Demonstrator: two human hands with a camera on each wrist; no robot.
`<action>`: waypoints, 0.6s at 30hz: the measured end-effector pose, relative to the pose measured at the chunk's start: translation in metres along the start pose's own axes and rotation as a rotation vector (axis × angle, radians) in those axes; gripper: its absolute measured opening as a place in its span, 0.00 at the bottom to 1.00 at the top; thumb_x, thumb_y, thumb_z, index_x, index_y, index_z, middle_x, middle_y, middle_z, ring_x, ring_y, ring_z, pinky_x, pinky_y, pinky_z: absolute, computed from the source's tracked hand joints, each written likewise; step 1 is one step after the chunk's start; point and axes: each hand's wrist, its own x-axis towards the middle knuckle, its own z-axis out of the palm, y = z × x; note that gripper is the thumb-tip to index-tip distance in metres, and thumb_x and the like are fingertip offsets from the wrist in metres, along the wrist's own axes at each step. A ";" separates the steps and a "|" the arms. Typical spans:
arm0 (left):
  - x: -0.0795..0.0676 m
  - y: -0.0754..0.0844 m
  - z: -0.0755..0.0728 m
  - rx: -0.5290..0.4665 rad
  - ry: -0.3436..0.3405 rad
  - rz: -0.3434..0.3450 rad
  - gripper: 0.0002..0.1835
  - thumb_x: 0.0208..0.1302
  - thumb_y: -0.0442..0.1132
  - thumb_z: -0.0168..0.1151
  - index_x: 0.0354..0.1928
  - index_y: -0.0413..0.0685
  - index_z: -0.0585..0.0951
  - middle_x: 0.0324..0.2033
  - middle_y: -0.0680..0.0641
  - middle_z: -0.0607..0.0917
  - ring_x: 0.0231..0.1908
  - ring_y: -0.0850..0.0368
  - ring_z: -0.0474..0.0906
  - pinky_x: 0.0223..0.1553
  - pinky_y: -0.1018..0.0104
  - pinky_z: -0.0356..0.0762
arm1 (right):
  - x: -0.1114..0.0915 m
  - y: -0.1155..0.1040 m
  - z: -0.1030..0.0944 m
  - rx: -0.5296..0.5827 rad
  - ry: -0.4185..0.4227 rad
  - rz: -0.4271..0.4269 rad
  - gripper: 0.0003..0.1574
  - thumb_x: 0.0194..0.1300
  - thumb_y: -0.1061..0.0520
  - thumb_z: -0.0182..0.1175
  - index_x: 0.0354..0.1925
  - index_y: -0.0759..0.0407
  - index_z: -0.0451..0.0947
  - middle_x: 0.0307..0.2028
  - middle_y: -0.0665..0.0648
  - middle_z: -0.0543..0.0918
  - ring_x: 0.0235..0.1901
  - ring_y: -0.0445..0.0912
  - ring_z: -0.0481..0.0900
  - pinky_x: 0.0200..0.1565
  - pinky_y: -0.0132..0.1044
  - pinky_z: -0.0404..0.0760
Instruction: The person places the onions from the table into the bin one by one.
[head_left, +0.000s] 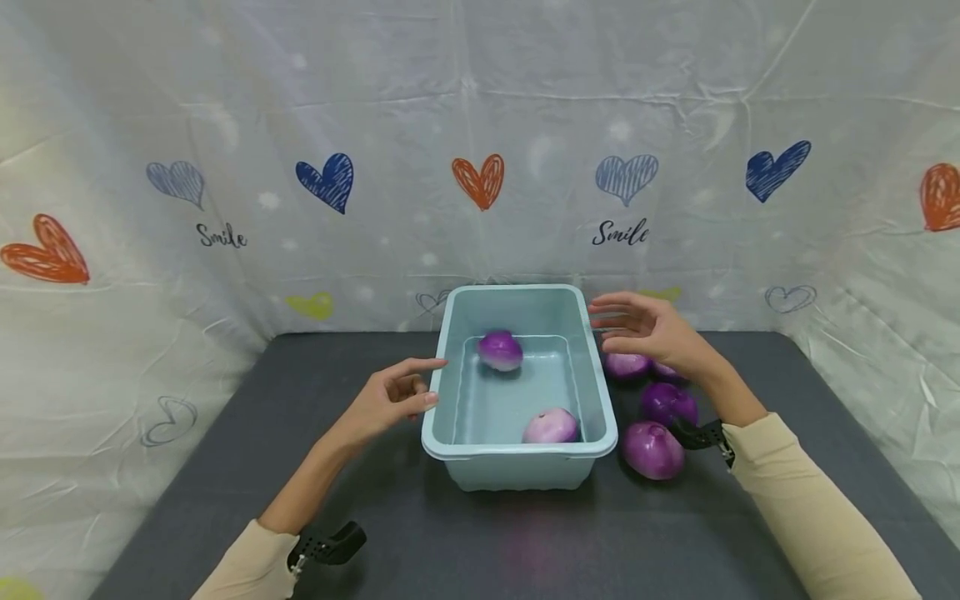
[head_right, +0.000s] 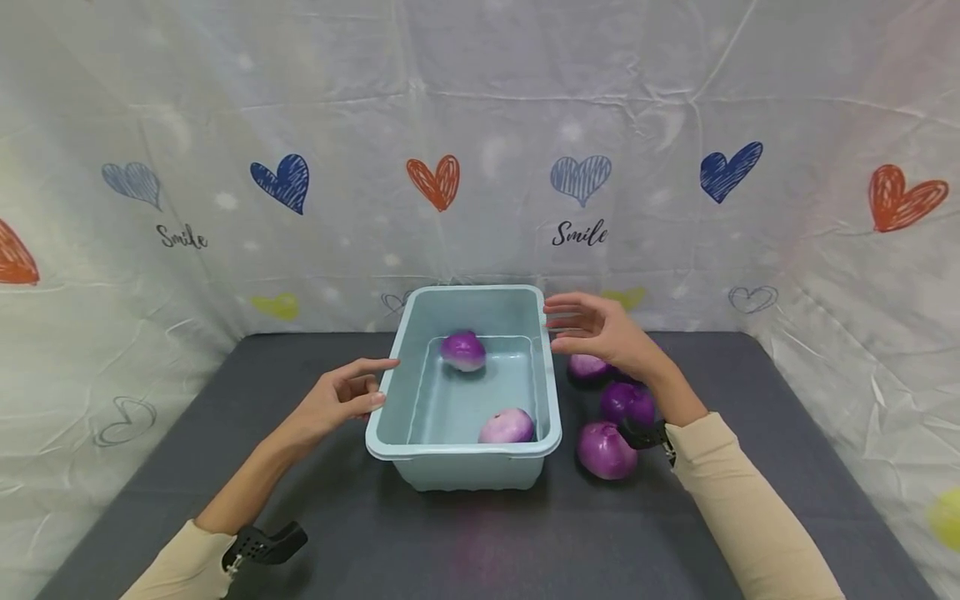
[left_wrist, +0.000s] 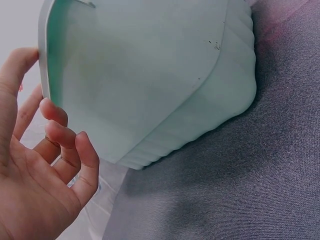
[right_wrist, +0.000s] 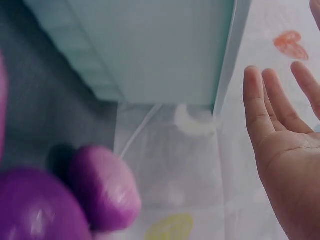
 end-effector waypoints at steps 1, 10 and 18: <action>0.000 0.000 0.000 0.001 0.001 -0.004 0.26 0.71 0.36 0.65 0.70 0.47 0.75 0.31 0.41 0.77 0.31 0.31 0.71 0.34 0.53 0.76 | -0.003 0.001 -0.003 -0.013 0.006 0.005 0.35 0.66 0.71 0.66 0.69 0.70 0.69 0.65 0.68 0.73 0.63 0.64 0.72 0.56 0.46 0.77; -0.002 0.001 0.000 -0.002 -0.011 -0.012 0.27 0.72 0.36 0.64 0.71 0.45 0.74 0.33 0.40 0.78 0.32 0.34 0.72 0.36 0.52 0.76 | -0.036 0.005 -0.029 -0.088 0.062 0.064 0.34 0.69 0.69 0.64 0.70 0.68 0.67 0.65 0.62 0.74 0.64 0.62 0.72 0.56 0.41 0.77; -0.002 0.001 0.001 0.004 -0.005 -0.021 0.26 0.72 0.38 0.64 0.70 0.50 0.75 0.33 0.40 0.79 0.32 0.35 0.73 0.36 0.51 0.76 | -0.061 0.010 -0.044 -0.139 0.118 0.112 0.32 0.70 0.67 0.64 0.69 0.69 0.67 0.63 0.61 0.76 0.62 0.57 0.75 0.54 0.38 0.78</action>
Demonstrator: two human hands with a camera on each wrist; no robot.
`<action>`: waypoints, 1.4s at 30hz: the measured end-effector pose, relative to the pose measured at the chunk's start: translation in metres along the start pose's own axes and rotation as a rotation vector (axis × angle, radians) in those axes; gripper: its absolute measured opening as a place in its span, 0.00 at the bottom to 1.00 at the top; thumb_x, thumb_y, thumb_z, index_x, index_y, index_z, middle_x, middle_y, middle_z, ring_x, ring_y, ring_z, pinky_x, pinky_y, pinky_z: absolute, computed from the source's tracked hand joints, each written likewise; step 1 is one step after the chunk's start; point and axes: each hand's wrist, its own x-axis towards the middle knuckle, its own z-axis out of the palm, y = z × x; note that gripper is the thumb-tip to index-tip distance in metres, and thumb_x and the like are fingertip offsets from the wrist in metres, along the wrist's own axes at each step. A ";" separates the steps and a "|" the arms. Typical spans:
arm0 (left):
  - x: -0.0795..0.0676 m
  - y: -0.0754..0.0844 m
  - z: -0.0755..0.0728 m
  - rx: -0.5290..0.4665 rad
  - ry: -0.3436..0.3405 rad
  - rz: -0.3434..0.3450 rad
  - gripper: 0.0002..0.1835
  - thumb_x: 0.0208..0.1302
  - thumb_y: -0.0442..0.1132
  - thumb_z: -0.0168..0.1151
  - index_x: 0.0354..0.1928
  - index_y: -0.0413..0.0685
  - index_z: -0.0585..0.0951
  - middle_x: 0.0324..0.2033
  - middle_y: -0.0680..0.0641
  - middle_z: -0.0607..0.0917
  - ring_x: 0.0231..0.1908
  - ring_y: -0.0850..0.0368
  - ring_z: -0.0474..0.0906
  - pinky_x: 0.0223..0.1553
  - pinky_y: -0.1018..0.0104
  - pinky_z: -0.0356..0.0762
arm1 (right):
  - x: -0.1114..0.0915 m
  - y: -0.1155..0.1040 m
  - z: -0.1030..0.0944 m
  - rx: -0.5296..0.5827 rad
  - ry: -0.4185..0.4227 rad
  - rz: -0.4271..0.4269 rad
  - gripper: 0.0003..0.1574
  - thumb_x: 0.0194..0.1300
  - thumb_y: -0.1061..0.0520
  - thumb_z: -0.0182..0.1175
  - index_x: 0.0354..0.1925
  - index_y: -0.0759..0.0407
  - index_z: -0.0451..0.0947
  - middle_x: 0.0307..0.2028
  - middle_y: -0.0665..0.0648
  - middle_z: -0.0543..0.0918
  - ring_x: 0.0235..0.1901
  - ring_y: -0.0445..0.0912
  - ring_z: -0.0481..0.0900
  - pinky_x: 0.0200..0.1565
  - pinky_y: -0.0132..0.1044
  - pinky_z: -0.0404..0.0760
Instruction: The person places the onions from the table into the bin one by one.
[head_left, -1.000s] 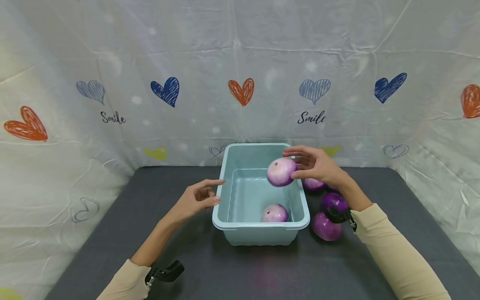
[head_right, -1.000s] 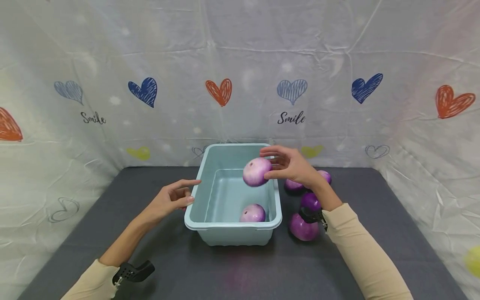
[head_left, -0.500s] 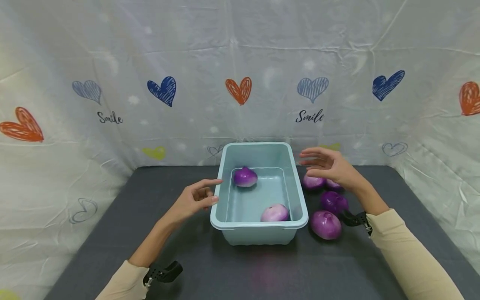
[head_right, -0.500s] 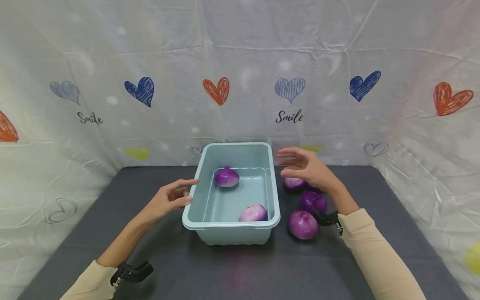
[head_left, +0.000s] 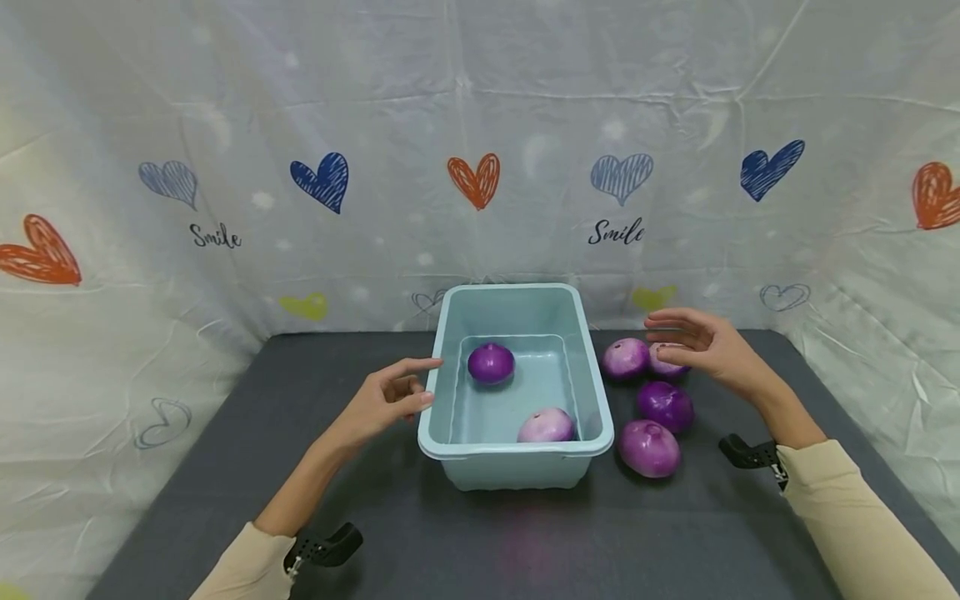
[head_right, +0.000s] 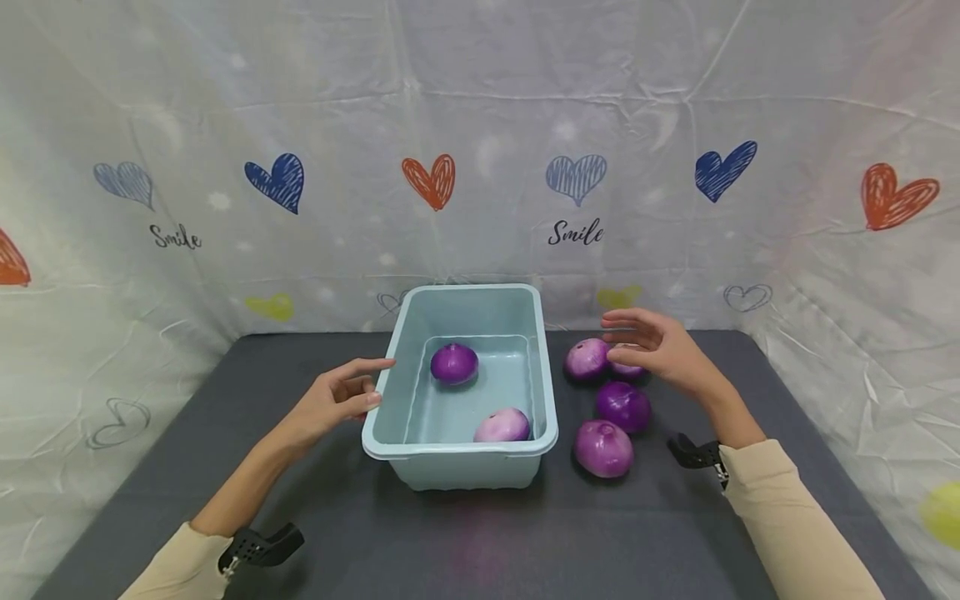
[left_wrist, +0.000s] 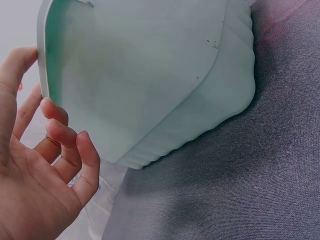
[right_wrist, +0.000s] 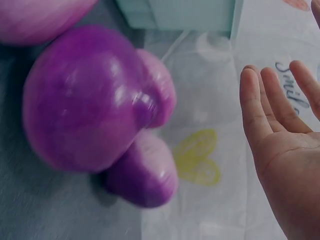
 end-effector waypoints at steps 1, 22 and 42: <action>0.000 0.000 0.000 0.000 0.000 0.001 0.26 0.72 0.38 0.64 0.70 0.50 0.75 0.33 0.40 0.79 0.32 0.36 0.73 0.36 0.51 0.76 | -0.002 0.001 -0.002 -0.006 0.006 0.003 0.32 0.70 0.67 0.64 0.69 0.69 0.68 0.63 0.61 0.76 0.62 0.57 0.75 0.54 0.38 0.78; 0.000 -0.001 0.000 -0.001 0.002 0.001 0.26 0.72 0.37 0.65 0.70 0.49 0.75 0.33 0.40 0.78 0.33 0.38 0.75 0.36 0.53 0.78 | -0.043 0.026 -0.031 -0.095 0.087 0.058 0.32 0.72 0.65 0.62 0.71 0.65 0.68 0.64 0.64 0.74 0.61 0.49 0.77 0.51 0.34 0.78; 0.000 -0.001 -0.001 -0.020 -0.008 -0.004 0.26 0.72 0.37 0.65 0.71 0.50 0.75 0.34 0.39 0.79 0.32 0.41 0.76 0.36 0.53 0.78 | -0.026 0.063 -0.047 -0.216 0.049 0.253 0.53 0.69 0.59 0.67 0.79 0.66 0.47 0.74 0.75 0.51 0.70 0.75 0.54 0.61 0.70 0.61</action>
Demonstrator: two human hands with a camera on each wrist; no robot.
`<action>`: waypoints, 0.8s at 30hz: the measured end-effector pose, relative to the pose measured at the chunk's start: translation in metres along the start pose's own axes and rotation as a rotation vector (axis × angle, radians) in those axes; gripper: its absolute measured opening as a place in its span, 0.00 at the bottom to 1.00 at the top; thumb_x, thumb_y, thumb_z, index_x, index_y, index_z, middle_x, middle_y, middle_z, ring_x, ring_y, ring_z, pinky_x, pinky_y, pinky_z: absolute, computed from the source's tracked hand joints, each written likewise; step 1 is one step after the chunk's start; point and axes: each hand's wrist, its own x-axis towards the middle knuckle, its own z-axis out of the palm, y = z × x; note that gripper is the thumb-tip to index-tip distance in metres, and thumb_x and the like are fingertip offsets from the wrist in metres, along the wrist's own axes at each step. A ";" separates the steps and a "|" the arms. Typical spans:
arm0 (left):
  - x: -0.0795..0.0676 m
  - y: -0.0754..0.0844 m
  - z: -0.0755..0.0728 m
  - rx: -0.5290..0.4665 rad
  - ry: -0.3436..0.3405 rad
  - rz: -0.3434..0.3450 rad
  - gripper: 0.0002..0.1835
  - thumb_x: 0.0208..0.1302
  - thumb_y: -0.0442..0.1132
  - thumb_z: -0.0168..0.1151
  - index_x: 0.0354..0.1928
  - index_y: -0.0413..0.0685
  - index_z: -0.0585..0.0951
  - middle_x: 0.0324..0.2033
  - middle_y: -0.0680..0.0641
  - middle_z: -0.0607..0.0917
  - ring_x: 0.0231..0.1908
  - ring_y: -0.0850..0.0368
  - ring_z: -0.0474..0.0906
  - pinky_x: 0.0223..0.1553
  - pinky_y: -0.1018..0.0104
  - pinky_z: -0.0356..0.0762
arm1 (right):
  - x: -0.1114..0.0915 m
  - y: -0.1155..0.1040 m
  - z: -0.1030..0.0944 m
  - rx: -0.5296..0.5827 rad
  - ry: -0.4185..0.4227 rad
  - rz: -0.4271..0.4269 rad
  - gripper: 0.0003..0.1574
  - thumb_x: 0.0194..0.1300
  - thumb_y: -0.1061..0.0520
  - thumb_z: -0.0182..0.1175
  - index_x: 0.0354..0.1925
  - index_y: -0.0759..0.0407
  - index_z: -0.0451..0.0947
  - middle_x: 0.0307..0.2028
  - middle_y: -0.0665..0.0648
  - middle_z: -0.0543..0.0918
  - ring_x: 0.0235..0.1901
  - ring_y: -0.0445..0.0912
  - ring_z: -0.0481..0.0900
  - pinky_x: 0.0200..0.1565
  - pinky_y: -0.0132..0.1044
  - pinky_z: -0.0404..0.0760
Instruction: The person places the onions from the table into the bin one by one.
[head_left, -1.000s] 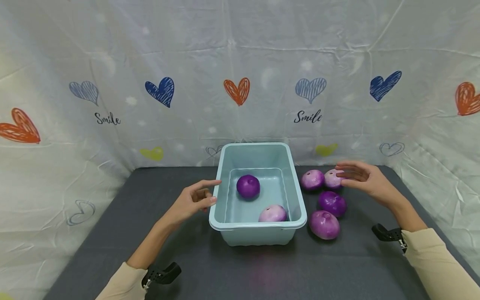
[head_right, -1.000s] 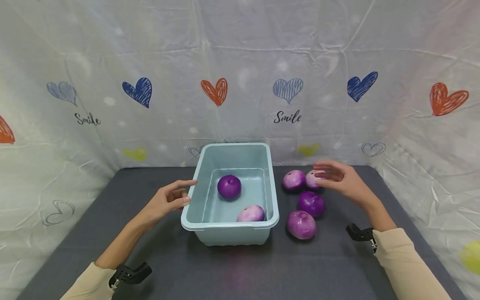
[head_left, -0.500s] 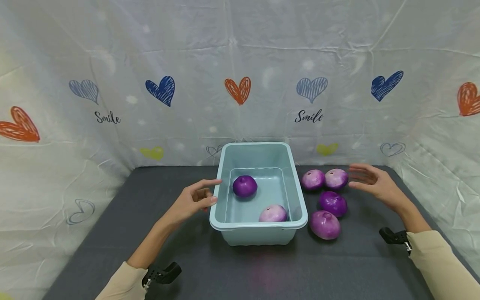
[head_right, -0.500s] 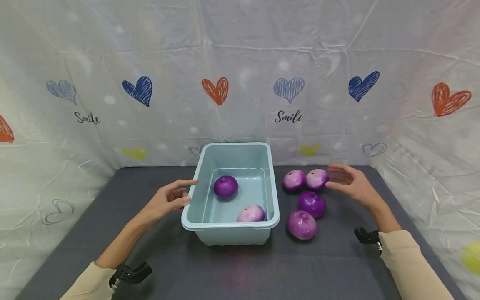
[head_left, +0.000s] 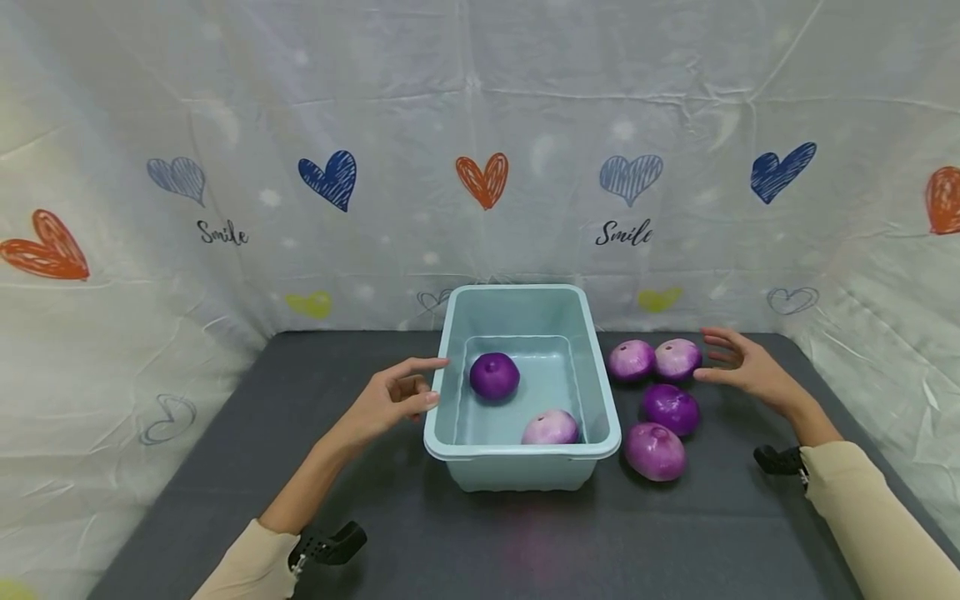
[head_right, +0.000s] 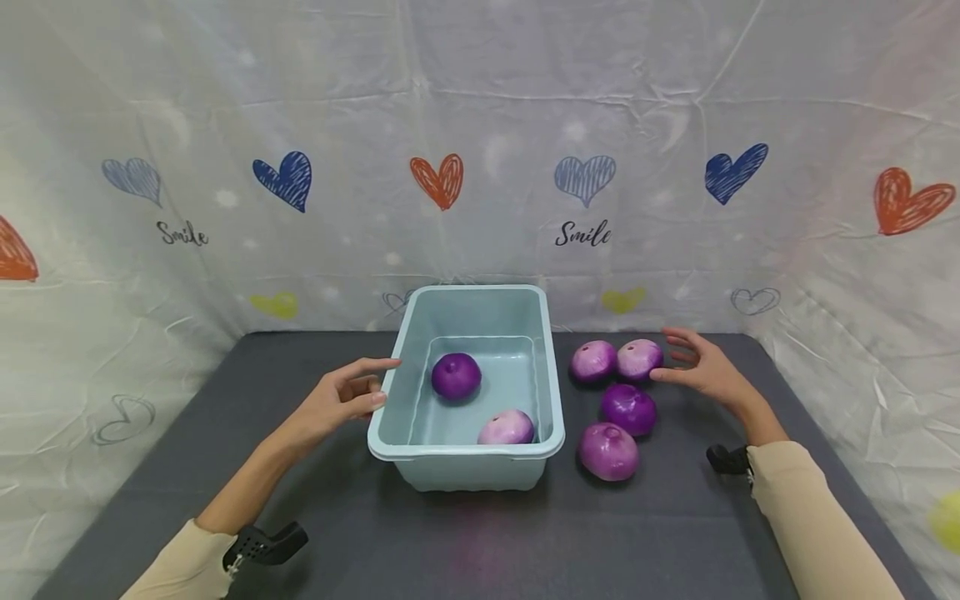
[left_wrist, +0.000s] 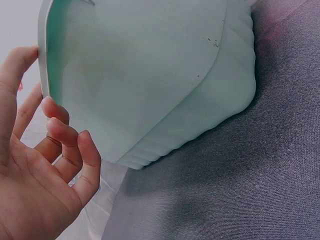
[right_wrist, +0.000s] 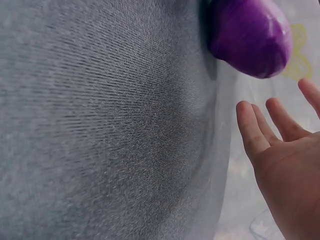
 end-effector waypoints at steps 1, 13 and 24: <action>0.000 0.000 0.000 -0.002 0.000 -0.002 0.26 0.72 0.37 0.65 0.71 0.51 0.75 0.34 0.39 0.78 0.32 0.42 0.76 0.36 0.52 0.78 | 0.002 0.000 0.000 0.000 -0.004 0.004 0.54 0.69 0.59 0.68 0.79 0.66 0.47 0.74 0.76 0.51 0.70 0.75 0.54 0.61 0.70 0.60; 0.000 -0.001 0.002 0.002 0.001 -0.003 0.26 0.72 0.36 0.64 0.71 0.47 0.74 0.34 0.39 0.79 0.33 0.45 0.77 0.36 0.57 0.78 | 0.018 0.005 0.003 -0.044 -0.056 0.013 0.55 0.66 0.57 0.71 0.78 0.69 0.50 0.73 0.75 0.55 0.71 0.72 0.54 0.62 0.68 0.61; 0.000 0.000 0.002 0.017 0.012 0.007 0.26 0.72 0.36 0.64 0.70 0.46 0.74 0.33 0.41 0.78 0.32 0.46 0.76 0.36 0.52 0.78 | 0.028 0.008 0.007 -0.124 -0.050 -0.043 0.44 0.68 0.57 0.69 0.73 0.71 0.62 0.67 0.75 0.67 0.65 0.72 0.66 0.56 0.61 0.72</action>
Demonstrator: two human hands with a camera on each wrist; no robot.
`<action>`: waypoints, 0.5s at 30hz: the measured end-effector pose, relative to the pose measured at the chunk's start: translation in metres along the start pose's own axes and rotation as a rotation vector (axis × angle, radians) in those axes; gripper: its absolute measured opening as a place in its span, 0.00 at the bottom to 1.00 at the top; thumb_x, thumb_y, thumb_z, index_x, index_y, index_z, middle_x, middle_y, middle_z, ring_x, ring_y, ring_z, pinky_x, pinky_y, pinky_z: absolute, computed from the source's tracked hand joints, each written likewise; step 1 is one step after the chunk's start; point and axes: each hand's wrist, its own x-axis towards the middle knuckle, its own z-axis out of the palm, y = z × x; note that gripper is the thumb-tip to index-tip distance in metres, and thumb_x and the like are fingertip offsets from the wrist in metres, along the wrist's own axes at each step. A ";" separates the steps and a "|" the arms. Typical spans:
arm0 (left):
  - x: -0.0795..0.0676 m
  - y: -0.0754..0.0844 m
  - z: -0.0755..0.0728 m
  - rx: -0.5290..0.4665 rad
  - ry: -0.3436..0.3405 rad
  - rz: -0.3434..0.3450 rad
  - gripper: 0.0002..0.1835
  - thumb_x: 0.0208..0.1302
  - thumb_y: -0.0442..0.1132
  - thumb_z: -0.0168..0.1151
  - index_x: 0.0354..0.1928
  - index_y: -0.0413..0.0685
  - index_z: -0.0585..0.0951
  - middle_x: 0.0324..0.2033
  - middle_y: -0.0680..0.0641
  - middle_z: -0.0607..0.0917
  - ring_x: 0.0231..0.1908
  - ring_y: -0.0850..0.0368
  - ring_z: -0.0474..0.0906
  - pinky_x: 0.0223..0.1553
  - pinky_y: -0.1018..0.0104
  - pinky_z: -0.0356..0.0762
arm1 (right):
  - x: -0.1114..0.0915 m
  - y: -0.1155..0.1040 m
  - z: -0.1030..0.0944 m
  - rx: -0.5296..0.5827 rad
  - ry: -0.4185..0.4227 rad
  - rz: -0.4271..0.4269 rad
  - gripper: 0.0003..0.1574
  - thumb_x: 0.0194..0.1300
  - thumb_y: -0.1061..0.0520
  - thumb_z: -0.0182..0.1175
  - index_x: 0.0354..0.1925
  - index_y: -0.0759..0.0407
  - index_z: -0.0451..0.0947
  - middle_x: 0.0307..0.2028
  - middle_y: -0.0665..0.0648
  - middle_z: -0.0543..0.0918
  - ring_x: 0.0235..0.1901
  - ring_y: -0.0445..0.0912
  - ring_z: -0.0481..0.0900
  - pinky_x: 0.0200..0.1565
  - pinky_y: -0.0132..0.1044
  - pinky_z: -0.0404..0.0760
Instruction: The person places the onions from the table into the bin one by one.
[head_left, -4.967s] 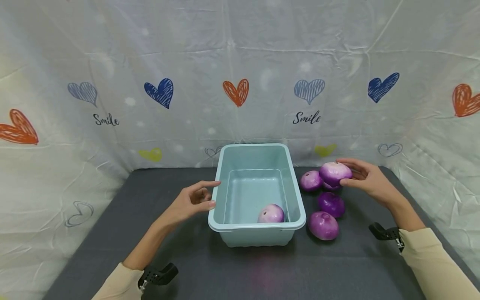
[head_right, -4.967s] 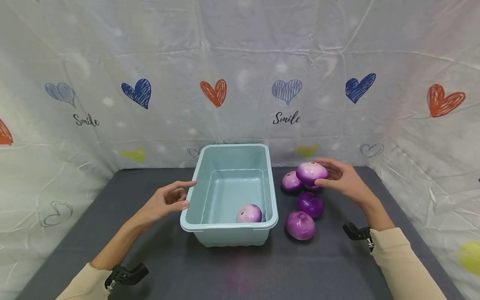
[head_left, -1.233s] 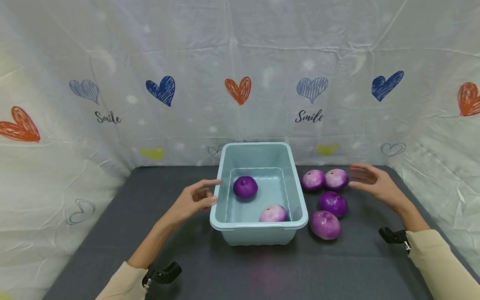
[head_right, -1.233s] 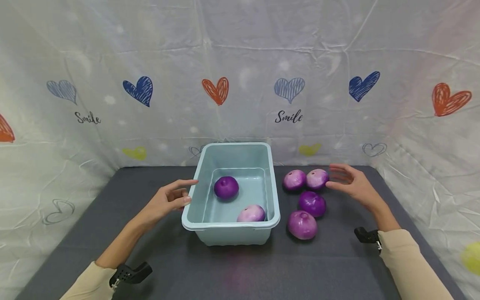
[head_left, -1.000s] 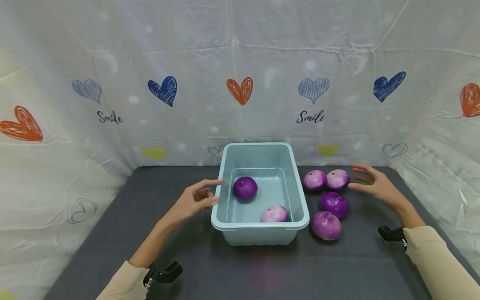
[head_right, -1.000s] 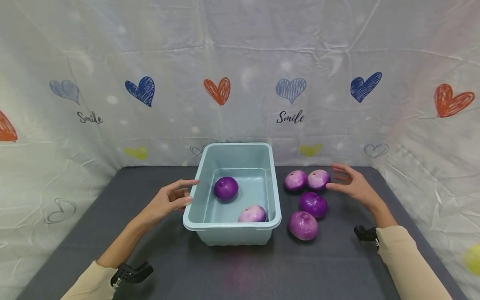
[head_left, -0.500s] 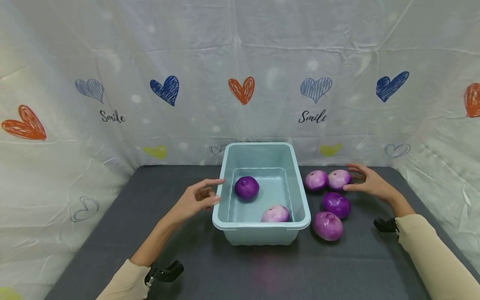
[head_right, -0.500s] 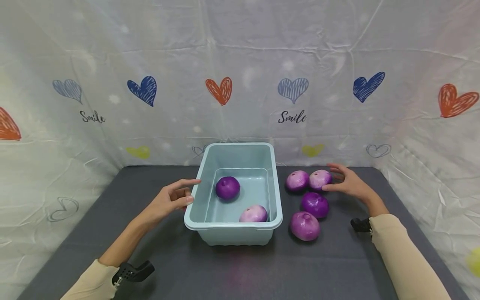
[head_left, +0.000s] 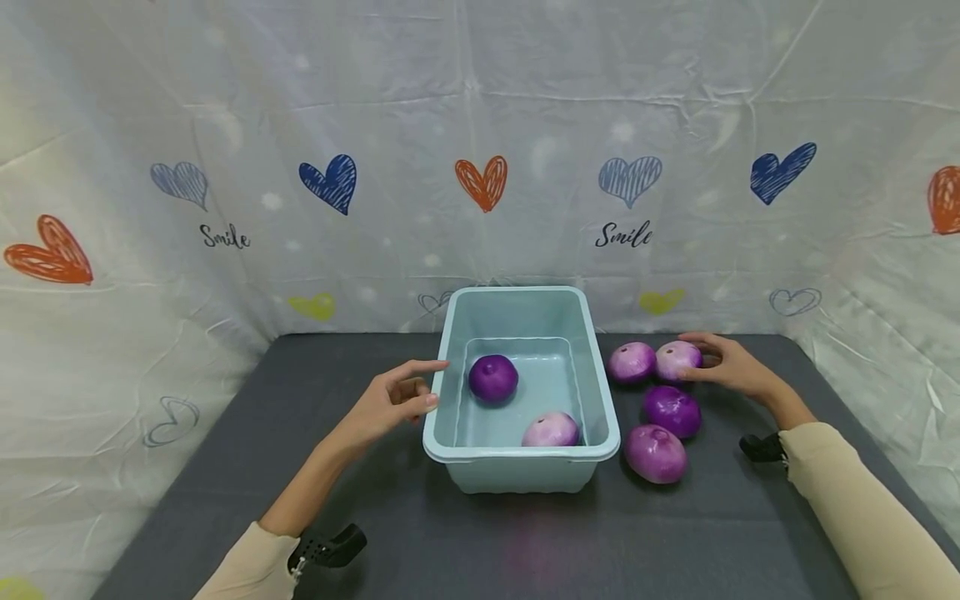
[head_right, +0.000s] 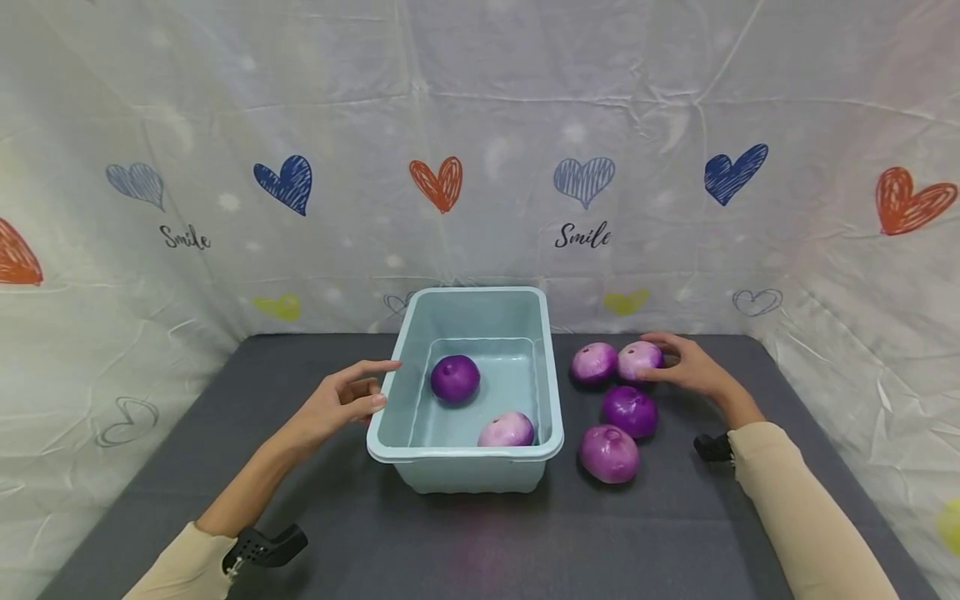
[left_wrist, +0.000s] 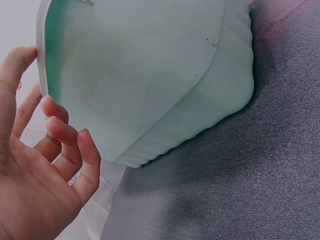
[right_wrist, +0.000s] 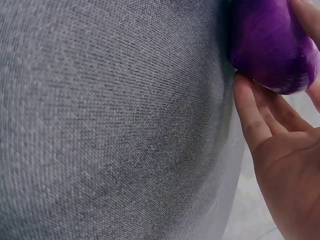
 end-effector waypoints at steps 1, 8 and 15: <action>0.000 0.000 0.000 -0.001 0.000 -0.002 0.26 0.72 0.36 0.64 0.70 0.46 0.75 0.33 0.41 0.78 0.32 0.46 0.76 0.36 0.52 0.78 | 0.000 0.000 0.000 0.001 0.001 0.001 0.44 0.68 0.57 0.69 0.73 0.71 0.62 0.66 0.75 0.67 0.65 0.71 0.66 0.56 0.61 0.72; 0.000 0.000 0.000 -0.003 -0.001 -0.006 0.26 0.72 0.36 0.64 0.70 0.47 0.75 0.33 0.40 0.78 0.34 0.40 0.76 0.36 0.53 0.78 | -0.007 -0.001 -0.002 0.003 0.030 0.037 0.45 0.67 0.54 0.70 0.73 0.69 0.62 0.67 0.74 0.66 0.67 0.70 0.63 0.57 0.62 0.71; -0.001 0.000 0.000 -0.008 0.001 0.004 0.26 0.72 0.36 0.64 0.70 0.46 0.75 0.33 0.40 0.78 0.32 0.46 0.76 0.35 0.54 0.77 | -0.016 -0.006 -0.007 0.029 0.065 0.034 0.46 0.67 0.55 0.70 0.74 0.68 0.61 0.67 0.74 0.67 0.67 0.69 0.64 0.53 0.48 0.76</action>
